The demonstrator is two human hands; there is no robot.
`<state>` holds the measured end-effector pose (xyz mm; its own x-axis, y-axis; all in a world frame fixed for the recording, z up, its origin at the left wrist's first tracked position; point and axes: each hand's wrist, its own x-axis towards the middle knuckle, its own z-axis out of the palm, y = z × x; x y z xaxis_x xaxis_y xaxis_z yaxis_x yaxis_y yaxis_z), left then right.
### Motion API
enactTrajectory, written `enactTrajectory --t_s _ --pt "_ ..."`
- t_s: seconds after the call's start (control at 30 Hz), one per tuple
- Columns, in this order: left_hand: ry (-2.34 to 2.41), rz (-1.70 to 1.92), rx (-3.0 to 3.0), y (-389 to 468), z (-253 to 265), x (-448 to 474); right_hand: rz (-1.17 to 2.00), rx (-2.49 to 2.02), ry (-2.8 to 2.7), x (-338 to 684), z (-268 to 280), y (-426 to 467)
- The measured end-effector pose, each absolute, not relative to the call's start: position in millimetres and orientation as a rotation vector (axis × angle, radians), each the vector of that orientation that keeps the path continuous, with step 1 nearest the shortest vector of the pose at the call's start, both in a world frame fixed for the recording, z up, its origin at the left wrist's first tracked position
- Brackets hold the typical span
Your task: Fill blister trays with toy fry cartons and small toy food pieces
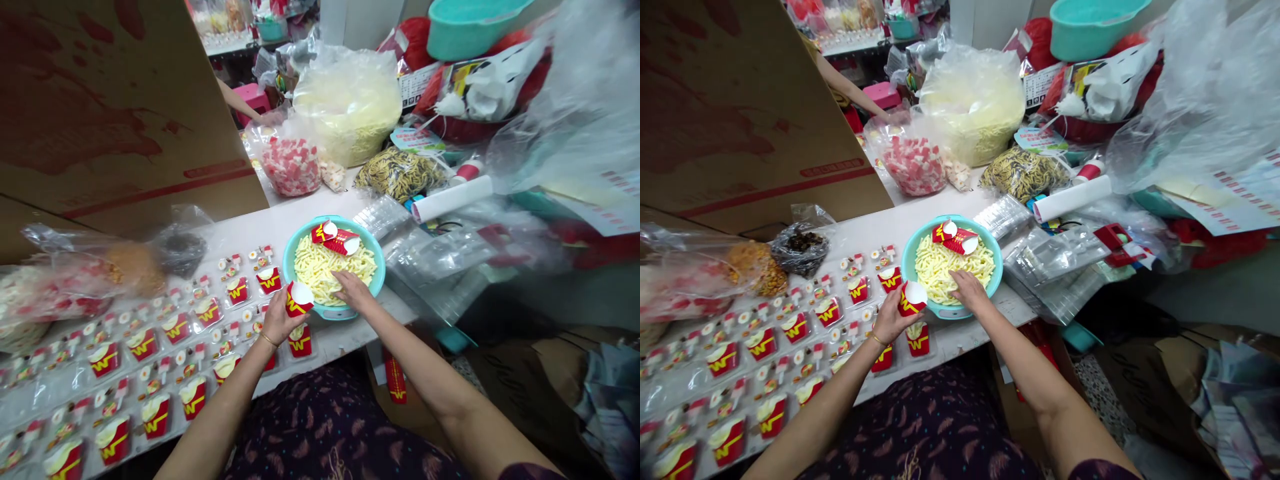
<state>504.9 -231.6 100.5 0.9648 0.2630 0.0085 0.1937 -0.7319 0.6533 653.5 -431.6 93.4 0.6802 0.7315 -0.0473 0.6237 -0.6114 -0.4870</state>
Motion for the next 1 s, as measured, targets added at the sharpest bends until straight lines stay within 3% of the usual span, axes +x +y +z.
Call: enactTrajectory --t_s 0.4,0.77,0.9,1.0 --pt "0.367 0.123 2.458 -228 102 504 0.5 -2.506 -1.093 655 90 -418" --pt "0.226 0.074 2.47 -240 110 532 0.989 -1.424 -0.139 692 113 -429" --pt "0.267 0.037 2.493 -249 109 548 1.049 -1.422 -0.268 690 122 -413" --pt "0.305 0.031 2.512 -254 106 559 0.967 -1.668 -0.586 691 122 -400"
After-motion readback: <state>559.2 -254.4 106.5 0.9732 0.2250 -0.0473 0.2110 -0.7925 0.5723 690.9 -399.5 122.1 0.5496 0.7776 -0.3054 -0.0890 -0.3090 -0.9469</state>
